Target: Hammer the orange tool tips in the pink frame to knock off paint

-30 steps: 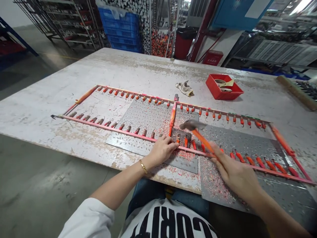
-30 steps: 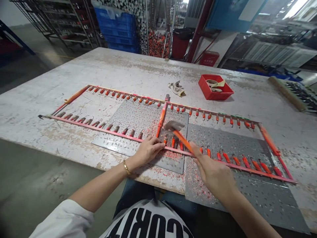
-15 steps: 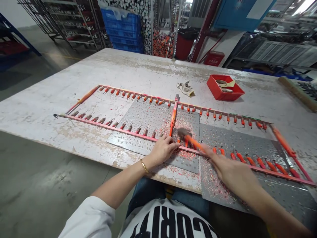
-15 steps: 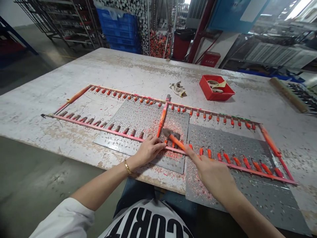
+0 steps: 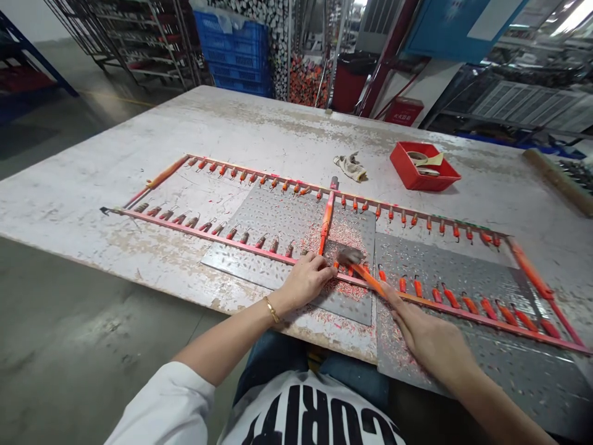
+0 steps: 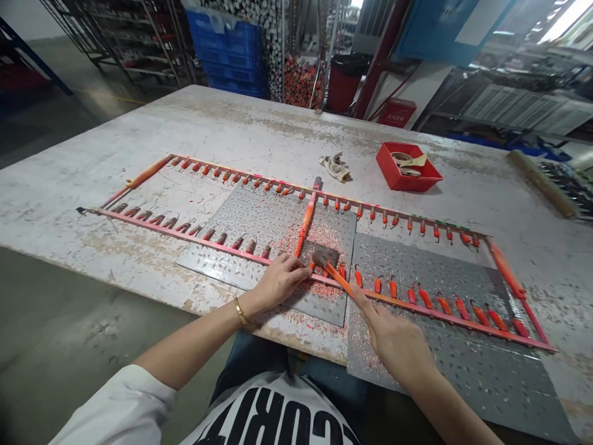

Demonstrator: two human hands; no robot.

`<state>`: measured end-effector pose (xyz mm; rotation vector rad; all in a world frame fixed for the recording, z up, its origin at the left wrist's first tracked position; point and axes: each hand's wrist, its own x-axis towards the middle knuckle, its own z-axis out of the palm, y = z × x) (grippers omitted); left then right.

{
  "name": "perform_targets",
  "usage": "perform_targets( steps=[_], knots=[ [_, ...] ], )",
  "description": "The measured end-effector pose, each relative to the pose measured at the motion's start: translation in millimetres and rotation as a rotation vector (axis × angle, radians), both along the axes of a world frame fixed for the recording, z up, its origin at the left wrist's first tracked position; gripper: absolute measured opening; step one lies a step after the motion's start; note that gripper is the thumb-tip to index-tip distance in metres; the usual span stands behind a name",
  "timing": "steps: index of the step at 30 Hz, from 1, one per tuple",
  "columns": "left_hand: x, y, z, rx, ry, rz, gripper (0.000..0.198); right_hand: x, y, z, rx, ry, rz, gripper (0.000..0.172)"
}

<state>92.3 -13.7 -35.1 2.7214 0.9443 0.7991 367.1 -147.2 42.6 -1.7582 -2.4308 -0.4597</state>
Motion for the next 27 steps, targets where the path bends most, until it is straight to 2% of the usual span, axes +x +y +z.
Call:
perform_targets(
  steps=[2, 4, 8, 10, 12, 15, 17, 19, 23, 25, 27],
  knots=[
    [0.2, 0.1, -1.3, 0.005, 0.006, -0.003, 0.025, 6.7, -0.7, -6.6, -0.05, -0.099, 0.0, 0.081],
    [0.2, -0.4, -1.4, 0.004, 0.009, -0.003, 0.024, 10.1, -0.6, -1.4, -0.018, -0.143, 0.019, 0.08],
    [0.2, -2.0, 1.1, -0.006, 0.007, 0.013, 0.023, 3.1, -1.1, 20.8, 0.161, 0.003, 0.072, 0.076],
    [0.4, -2.5, 2.4, -0.006, 0.002, 0.016, 0.023, -1.8, -2.0, 21.4, 0.231, 0.06, 0.073, 0.077],
    [0.7, -2.5, 2.9, -0.01, -0.006, 0.018, 0.024, -3.7, -3.1, 12.2, 0.177, 0.028, 0.071, 0.078],
    [1.2, -1.6, 2.3, -0.019, -0.011, 0.016, 0.025, -0.3, -4.5, -4.2, -0.011, -0.042, 0.05, 0.077],
    [1.5, -1.1, 1.7, -0.022, -0.007, 0.006, 0.025, 2.7, -5.2, -5.1, -0.054, -0.033, 0.024, 0.074],
    [1.5, -1.1, 1.7, -0.022, -0.004, 0.005, 0.025, 3.1, -5.7, 4.0, -0.015, -0.009, 0.014, 0.073],
    [1.5, -2.4, 4.3, -0.016, -0.007, 0.019, 0.025, -2.2, -6.2, 23.5, 0.198, 0.073, 0.043, 0.079],
    [1.6, -2.9, 6.0, -0.016, -0.01, 0.017, 0.026, -3.4, -6.2, 19.9, 0.228, 0.051, 0.043, 0.082],
    [2.0, -3.0, 6.9, -0.018, -0.012, 0.018, 0.027, -1.6, -6.2, 8.3, 0.142, -0.021, 0.045, 0.082]
  ],
)
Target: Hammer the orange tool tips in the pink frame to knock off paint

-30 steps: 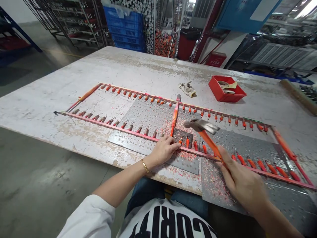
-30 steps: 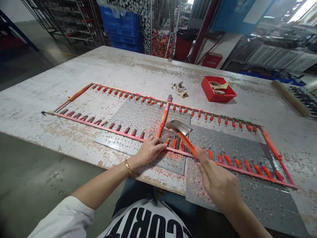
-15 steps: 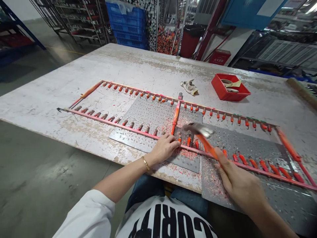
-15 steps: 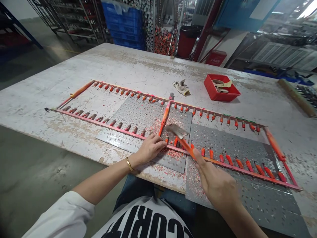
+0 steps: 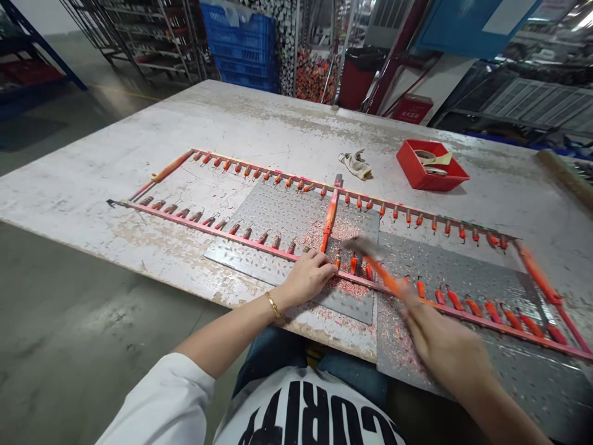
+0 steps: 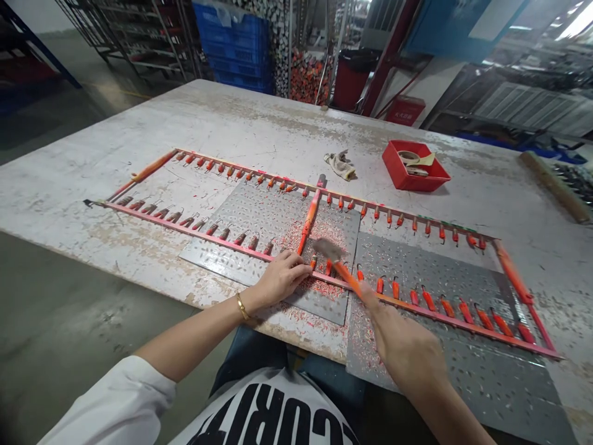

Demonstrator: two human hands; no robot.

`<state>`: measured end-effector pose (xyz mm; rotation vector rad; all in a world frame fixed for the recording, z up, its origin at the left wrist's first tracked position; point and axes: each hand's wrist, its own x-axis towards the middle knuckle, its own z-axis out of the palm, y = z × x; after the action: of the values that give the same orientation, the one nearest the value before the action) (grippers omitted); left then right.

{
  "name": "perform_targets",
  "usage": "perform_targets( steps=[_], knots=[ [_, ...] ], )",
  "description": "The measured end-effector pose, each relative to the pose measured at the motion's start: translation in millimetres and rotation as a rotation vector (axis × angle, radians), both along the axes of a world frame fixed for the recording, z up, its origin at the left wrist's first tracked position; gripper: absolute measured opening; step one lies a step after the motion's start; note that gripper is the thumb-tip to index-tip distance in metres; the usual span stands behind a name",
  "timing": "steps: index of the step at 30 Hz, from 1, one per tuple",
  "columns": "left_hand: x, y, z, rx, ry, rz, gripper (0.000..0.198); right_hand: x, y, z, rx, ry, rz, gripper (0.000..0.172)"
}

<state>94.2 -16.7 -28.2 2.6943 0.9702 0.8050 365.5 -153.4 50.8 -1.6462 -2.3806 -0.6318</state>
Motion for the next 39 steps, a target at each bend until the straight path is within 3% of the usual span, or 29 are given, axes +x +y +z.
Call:
perform_targets(
  steps=[3, 5, 9, 11, 18, 20, 25, 27, 31, 33, 35, 39],
  knots=[
    [0.7, 0.3, 0.0, 0.002, -0.009, 0.0, 0.029, 6.8, -0.2, -13.6, -0.166, -0.055, -0.032, 0.08],
    [1.0, 0.3, 0.1, -0.001, -0.016, -0.005, 0.029, 10.4, -0.6, -10.6, -0.193, -0.023, -0.039, 0.077],
    [0.2, -0.7, 2.2, -0.018, -0.032, -0.003, 0.028, 7.0, -1.0, 10.9, -0.05, 0.116, -0.002, 0.076],
    [-0.3, -1.1, 3.4, -0.025, -0.036, -0.011, 0.026, 2.6, -0.2, 13.4, 0.041, 0.167, 0.007, 0.079],
    [1.5, -0.1, -1.2, -0.016, -0.019, 0.012, 0.025, 1.8, 4.2, -15.5, -0.216, -0.002, -0.001, 0.078],
    [2.2, 0.0, -2.5, -0.015, -0.019, 0.014, 0.025, 3.0, 3.7, -8.2, -0.185, -0.004, -0.032, 0.077],
    [2.7, -0.4, -1.8, -0.008, -0.004, 0.017, 0.026, -0.9, 1.4, 13.5, 0.082, 0.089, 0.013, 0.081],
    [3.0, -0.5, -1.6, -0.014, -0.005, 0.019, 0.027, -2.0, 1.4, 6.6, 0.055, 0.055, 0.029, 0.08],
    [3.9, -0.7, -2.6, -0.015, -0.028, 0.011, 0.028, 2.1, 1.9, -17.3, -0.159, -0.028, 0.015, 0.077],
    [4.3, -1.1, -3.4, -0.009, -0.034, 0.01, 0.029, 5.6, 1.4, -18.1, -0.191, -0.037, -0.026, 0.076],
    [4.4, -1.4, -4.2, -0.004, -0.039, 0.019, 0.029, 6.6, 0.1, -9.3, -0.159, -0.027, -0.027, 0.076],
    [4.1, -1.3, -5.7, 0.013, -0.04, 0.028, 0.027, -1.3, -3.0, 7.5, 0.065, 0.08, 0.007, 0.083]
  ],
)
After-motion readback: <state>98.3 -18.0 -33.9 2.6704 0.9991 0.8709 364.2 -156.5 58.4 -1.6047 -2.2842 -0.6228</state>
